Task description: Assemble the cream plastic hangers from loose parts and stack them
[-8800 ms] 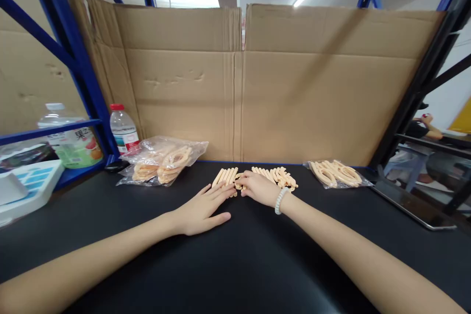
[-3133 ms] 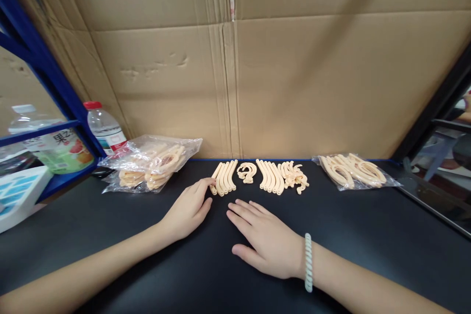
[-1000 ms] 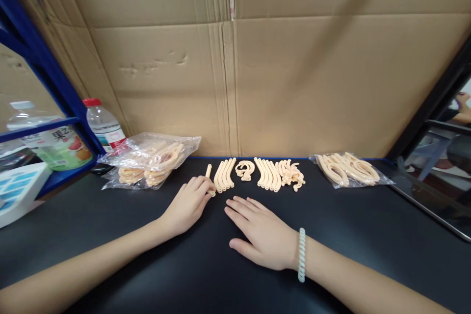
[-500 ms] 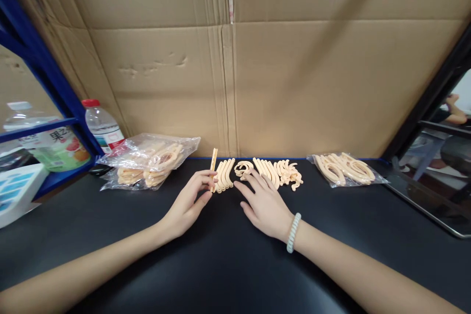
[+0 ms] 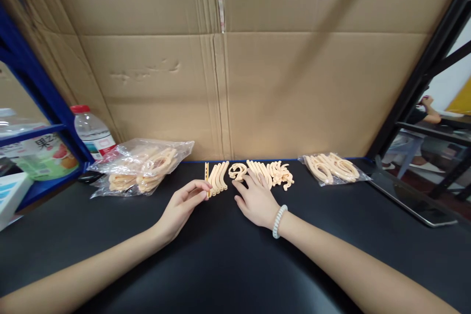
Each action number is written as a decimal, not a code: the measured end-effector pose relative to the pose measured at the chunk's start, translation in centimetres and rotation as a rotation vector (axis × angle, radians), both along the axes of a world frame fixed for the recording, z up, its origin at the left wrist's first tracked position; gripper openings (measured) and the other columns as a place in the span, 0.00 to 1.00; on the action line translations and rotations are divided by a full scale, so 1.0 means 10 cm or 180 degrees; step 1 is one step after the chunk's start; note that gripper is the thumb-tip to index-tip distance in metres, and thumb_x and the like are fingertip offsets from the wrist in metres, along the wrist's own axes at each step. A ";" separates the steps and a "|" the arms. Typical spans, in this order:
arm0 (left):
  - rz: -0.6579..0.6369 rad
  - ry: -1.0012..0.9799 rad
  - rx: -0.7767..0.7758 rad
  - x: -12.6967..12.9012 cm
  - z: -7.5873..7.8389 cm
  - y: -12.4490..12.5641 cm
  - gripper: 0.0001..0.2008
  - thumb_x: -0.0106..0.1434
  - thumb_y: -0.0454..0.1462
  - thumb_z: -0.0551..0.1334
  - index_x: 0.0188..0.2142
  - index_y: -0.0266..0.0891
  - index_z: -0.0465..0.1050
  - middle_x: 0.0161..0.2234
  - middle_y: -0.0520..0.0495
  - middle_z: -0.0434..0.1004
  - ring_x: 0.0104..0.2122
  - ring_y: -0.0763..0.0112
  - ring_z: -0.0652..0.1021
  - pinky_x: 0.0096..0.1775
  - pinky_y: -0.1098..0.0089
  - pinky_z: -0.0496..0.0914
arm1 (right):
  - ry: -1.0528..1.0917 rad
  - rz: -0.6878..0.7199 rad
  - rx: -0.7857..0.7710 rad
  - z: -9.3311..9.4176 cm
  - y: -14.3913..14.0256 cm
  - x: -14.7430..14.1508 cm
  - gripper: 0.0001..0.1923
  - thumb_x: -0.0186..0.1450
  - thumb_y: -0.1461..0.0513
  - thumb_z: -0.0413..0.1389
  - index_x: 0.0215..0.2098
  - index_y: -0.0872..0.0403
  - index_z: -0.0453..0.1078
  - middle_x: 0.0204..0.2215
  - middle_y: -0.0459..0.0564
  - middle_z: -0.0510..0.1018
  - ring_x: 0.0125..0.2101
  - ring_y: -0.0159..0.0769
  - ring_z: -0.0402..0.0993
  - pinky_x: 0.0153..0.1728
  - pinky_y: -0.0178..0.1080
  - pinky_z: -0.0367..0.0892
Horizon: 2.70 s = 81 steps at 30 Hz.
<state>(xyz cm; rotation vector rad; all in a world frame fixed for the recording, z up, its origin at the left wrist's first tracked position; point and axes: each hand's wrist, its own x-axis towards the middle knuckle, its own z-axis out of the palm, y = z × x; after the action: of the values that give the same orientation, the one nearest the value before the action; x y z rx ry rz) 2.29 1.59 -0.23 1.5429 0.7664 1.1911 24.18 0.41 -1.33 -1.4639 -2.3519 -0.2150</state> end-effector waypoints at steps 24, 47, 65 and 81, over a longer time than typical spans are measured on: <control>0.0106 0.0584 0.0344 -0.01 0.00 0.00 0.05 0.55 0.37 0.65 0.28 0.37 0.71 0.26 0.51 0.69 0.29 0.70 0.71 0.35 0.70 0.66 | 0.0036 -0.0273 0.0228 0.24 0.41 -0.02 0.12 0.66 0.58 0.52 0.30 0.54 0.73 0.30 0.52 0.76 0.38 0.43 0.67 0.38 0.41 0.60; -0.0493 -0.1162 -0.1340 0.11 -0.05 -0.15 0.17 0.52 0.34 0.71 0.42 0.35 0.74 0.33 0.47 0.75 0.39 0.67 0.77 0.53 0.60 0.66 | 0.4320 0.0424 -0.1833 0.35 -0.31 0.09 0.19 0.53 0.54 0.66 0.38 0.58 0.76 0.32 0.50 0.81 0.32 0.38 0.79 0.42 0.45 0.74; -0.0206 0.0091 -0.0224 0.10 -0.07 -0.20 0.06 0.54 0.37 0.69 0.30 0.37 0.74 0.31 0.49 0.72 0.34 0.68 0.72 0.40 0.69 0.66 | 0.4997 0.0434 -0.2264 0.11 -0.43 0.04 0.22 0.51 0.58 0.68 0.38 0.53 0.64 0.29 0.47 0.80 0.28 0.32 0.76 0.39 0.40 0.69; -0.0321 0.0244 0.0059 0.12 -0.03 -0.26 0.04 0.57 0.34 0.66 0.27 0.37 0.73 0.31 0.48 0.71 0.33 0.69 0.73 0.36 0.70 0.67 | 0.4412 0.0555 -0.2352 0.09 -0.42 0.06 0.10 0.57 0.57 0.64 0.33 0.55 0.74 0.36 0.51 0.81 0.40 0.37 0.76 0.49 0.43 0.67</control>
<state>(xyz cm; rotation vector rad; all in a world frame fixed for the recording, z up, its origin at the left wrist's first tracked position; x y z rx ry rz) 3.48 -0.99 -0.50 1.6311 0.7206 1.0728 24.82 -3.76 -0.48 -0.9925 -1.3162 1.3665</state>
